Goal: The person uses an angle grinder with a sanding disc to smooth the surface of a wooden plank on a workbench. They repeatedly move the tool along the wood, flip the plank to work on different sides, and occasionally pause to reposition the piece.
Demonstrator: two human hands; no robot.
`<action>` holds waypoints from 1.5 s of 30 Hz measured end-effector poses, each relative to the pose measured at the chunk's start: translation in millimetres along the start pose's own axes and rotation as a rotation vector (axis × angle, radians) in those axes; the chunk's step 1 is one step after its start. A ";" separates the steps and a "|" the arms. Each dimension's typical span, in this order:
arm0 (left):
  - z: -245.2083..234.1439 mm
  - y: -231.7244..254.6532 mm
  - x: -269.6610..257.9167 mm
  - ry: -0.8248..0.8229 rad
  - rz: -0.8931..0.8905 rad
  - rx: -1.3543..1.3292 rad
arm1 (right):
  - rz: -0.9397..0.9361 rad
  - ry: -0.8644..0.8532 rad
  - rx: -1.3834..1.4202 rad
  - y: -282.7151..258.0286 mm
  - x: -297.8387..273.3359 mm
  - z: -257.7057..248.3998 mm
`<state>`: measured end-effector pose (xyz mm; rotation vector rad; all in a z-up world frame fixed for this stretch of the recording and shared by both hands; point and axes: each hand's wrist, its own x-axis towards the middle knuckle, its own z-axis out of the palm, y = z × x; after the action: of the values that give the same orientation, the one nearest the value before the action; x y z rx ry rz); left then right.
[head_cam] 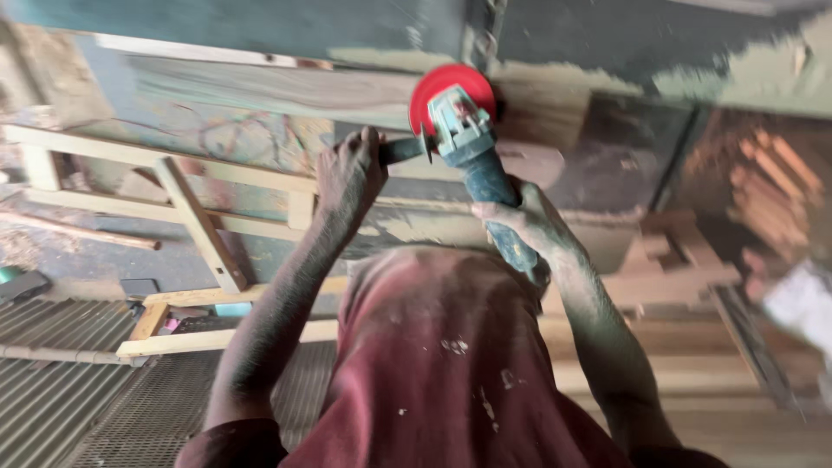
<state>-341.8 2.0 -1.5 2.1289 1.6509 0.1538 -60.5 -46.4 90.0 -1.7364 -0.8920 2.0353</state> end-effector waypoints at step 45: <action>78.5 176.6 68.4 -0.217 0.443 0.093 | 0.032 0.311 0.351 97.4 -87.1 -112.8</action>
<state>-137.3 11.4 -12.5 2.4562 1.0695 -0.0221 81.5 -144.5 87.0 -1.8010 -0.3871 1.7431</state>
